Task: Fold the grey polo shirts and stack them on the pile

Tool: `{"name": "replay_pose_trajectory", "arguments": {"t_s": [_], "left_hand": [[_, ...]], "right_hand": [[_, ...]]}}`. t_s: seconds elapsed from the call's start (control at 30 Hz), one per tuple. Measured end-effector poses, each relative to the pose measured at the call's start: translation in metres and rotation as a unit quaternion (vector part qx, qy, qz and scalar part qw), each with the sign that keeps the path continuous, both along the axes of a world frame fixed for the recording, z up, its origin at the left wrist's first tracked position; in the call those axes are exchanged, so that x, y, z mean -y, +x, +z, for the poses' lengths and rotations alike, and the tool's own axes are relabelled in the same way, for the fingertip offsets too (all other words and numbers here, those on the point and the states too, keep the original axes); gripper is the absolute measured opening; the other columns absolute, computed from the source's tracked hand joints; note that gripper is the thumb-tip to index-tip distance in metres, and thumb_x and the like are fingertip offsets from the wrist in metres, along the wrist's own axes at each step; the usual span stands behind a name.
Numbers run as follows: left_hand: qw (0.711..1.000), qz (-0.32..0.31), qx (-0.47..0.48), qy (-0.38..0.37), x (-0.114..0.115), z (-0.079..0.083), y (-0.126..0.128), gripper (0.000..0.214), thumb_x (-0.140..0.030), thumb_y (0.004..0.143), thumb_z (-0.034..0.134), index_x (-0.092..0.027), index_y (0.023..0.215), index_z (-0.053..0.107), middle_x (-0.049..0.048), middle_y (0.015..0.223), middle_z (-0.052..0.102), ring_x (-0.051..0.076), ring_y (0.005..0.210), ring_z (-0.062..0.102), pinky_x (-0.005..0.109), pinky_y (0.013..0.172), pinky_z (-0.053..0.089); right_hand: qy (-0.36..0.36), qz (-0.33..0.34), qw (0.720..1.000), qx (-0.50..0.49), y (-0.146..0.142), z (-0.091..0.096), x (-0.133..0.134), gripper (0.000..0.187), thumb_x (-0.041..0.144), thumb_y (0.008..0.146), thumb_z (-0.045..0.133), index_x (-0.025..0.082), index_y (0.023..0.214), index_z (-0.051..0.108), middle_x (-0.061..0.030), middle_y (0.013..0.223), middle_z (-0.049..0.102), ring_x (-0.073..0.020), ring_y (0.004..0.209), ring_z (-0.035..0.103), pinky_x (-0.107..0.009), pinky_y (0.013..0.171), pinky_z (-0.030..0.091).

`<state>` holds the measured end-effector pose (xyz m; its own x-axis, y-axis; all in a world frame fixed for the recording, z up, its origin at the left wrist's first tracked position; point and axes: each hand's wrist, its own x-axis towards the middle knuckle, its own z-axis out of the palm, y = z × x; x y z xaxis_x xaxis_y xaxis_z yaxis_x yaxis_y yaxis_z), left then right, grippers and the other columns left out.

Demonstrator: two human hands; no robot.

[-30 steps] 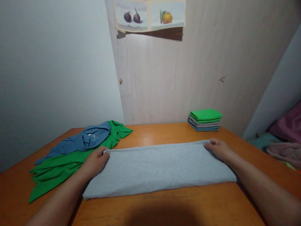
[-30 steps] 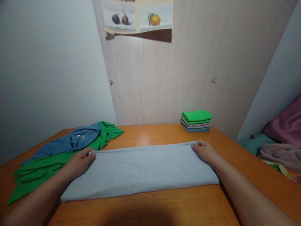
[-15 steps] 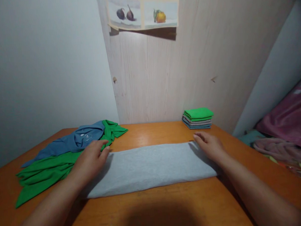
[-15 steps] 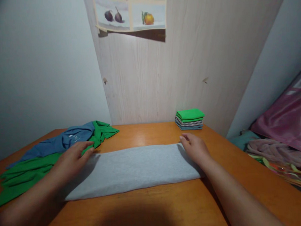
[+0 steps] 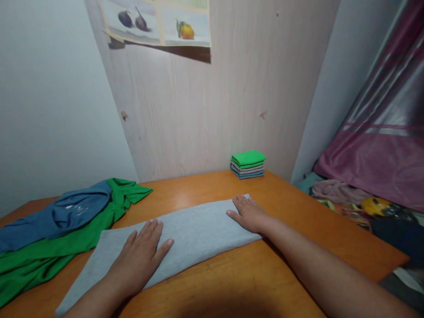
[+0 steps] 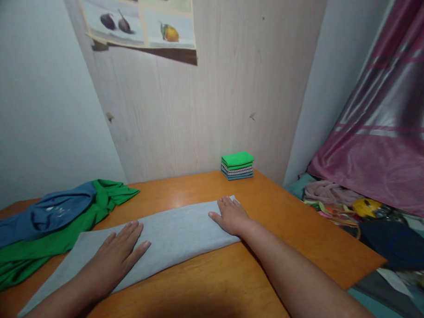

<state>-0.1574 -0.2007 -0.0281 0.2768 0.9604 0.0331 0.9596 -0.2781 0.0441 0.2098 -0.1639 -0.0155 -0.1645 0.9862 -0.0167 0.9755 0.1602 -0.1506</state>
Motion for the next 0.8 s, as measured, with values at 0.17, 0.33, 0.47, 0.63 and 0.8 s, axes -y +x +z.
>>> {"name": "replay_pose_trajectory", "arguments": {"t_s": [0.17,0.33,0.47,0.63,0.8], "left_hand": [[1.0,0.008,-0.003,0.001,0.002,0.001,0.002,0.082,-0.066,0.096,0.027,-0.011,0.156,0.036,0.0134,0.165,0.026,0.03,0.154,0.02,0.055,0.123,0.016],[0.999,0.023,0.008,-0.022,0.008,0.008,0.008,0.084,-0.069,0.097,0.022,-0.012,0.157,0.033,0.0129,0.166,0.023,0.03,0.154,0.018,0.053,0.123,0.015],[0.999,0.027,0.027,-0.027,0.013,0.013,0.012,0.086,-0.071,0.097,0.018,-0.012,0.157,0.032,0.0147,0.166,0.022,0.029,0.155,0.017,0.05,0.124,0.016],[0.997,0.061,0.037,-0.024,0.012,0.016,0.004,0.089,-0.074,0.095,0.02,-0.009,0.154,0.036,0.0207,0.165,0.025,0.033,0.154,0.02,0.05,0.123,0.016],[0.996,0.08,0.034,-0.014,0.009,0.014,-0.026,0.091,-0.075,0.095,0.019,-0.007,0.152,0.037,0.0243,0.162,0.028,0.035,0.152,0.024,0.053,0.121,0.019]], "right_hand": [[0.002,-0.035,0.999,0.014,0.009,-0.011,-0.008,0.098,0.077,0.094,0.018,0.003,0.157,0.03,-0.0217,0.165,0.021,-0.0345,0.154,0.015,-0.046,0.123,0.012],[0.018,-0.032,0.999,0.025,0.015,-0.026,-0.014,0.099,0.078,0.093,0.016,0.004,0.157,0.031,-0.0201,0.165,0.023,-0.0343,0.153,0.017,-0.048,0.124,0.013],[0.046,-0.022,0.998,0.039,0.027,-0.043,-0.023,0.098,0.077,0.093,0.018,0.004,0.155,0.037,-0.0209,0.163,0.029,-0.0356,0.152,0.022,-0.05,0.123,0.018],[0.077,-0.004,0.996,0.043,0.039,-0.06,-0.035,0.098,0.078,0.092,0.017,0.006,0.153,0.04,-0.0204,0.16,0.035,-0.0362,0.15,0.028,-0.053,0.121,0.024],[0.084,0.005,0.995,0.044,0.044,-0.067,-0.04,0.1,0.08,0.091,0.018,0.004,0.152,0.042,-0.0218,0.159,0.037,-0.0379,0.148,0.031,-0.055,0.121,0.026]]}}
